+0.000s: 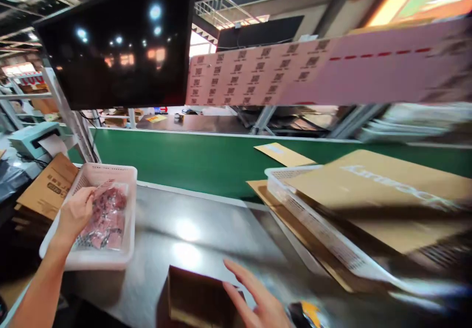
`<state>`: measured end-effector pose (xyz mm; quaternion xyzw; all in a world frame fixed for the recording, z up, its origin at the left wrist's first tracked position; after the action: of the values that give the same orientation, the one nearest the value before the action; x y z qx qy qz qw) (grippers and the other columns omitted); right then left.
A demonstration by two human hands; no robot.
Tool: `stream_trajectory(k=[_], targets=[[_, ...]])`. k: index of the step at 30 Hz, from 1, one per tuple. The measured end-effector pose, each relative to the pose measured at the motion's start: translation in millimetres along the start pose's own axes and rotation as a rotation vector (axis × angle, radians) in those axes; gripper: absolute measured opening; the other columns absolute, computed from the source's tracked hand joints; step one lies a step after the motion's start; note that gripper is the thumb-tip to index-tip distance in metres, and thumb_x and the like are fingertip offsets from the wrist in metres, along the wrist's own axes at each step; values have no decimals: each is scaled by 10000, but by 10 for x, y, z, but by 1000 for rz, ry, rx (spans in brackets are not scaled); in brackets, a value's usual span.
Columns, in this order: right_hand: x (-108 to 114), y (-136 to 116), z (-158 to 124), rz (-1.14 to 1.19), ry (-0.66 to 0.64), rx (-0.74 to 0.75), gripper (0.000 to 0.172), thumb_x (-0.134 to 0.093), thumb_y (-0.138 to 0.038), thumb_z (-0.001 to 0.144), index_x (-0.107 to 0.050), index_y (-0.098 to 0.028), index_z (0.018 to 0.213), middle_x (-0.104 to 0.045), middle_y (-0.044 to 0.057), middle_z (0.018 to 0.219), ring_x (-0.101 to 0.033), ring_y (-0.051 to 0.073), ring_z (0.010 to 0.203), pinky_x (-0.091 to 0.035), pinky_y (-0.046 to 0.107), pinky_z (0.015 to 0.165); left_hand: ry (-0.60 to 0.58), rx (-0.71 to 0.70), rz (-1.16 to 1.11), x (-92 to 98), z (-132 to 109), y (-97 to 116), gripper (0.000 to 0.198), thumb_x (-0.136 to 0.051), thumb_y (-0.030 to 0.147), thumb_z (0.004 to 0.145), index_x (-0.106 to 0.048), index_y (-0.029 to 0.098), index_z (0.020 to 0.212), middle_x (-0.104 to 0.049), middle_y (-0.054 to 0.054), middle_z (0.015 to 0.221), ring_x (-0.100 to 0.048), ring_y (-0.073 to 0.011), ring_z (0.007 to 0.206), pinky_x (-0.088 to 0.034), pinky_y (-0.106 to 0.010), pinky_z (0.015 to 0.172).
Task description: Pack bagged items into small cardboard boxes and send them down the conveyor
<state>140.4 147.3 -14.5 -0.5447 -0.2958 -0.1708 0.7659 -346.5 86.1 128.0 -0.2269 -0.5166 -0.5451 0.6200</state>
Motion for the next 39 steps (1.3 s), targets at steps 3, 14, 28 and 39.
stream_trajectory(k=[3,14,28,39], targets=[[83,-695,37,-72,83,325,601,-634,-436,987,-519,-198,1527,-631,162,1488,-614,321,1367,-554,481,1111,-81,-408,-430,-29,-524,748,287,-467,284,1042,-708,236,1192,-788,-54,1124,-748,-199,1037,-590,-281,927],[72,-363,-116,-485,-556,337,333,-449,1,876,-692,-220,932,-726,36,917,-673,198,794,-446,304,691,-56,-188,-313,-848,-691,324,489,-535,468,1014,-609,182,1403,-668,-151,1430,-613,-283,1358,-483,-463,1194],[-818,407,276,-763,-256,336,778,-776,-50,703,-594,-153,1452,-661,213,1376,-640,402,1214,-511,504,1007,-708,16,459,-1793,226,-489,1370,-845,492,620,-83,174,1712,132,-240,1762,109,-524,1613,-336,-803,1132],[-951,512,413,-735,-532,95,414,-459,37,846,-763,-194,1005,-815,93,959,-777,277,906,-399,324,681,-738,-172,467,-2132,759,-660,1578,-913,442,409,-65,162,1711,10,-268,1768,21,-529,1616,-275,-659,1253]])
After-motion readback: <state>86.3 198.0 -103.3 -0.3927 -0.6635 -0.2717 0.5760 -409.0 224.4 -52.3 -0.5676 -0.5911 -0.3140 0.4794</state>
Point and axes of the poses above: each hand's wrist, its own z-axis towards the middle knuckle, its own x-axis out of the back of the hand, y = z × x, the point moved 4 cm from there along z, towards the middle knuckle
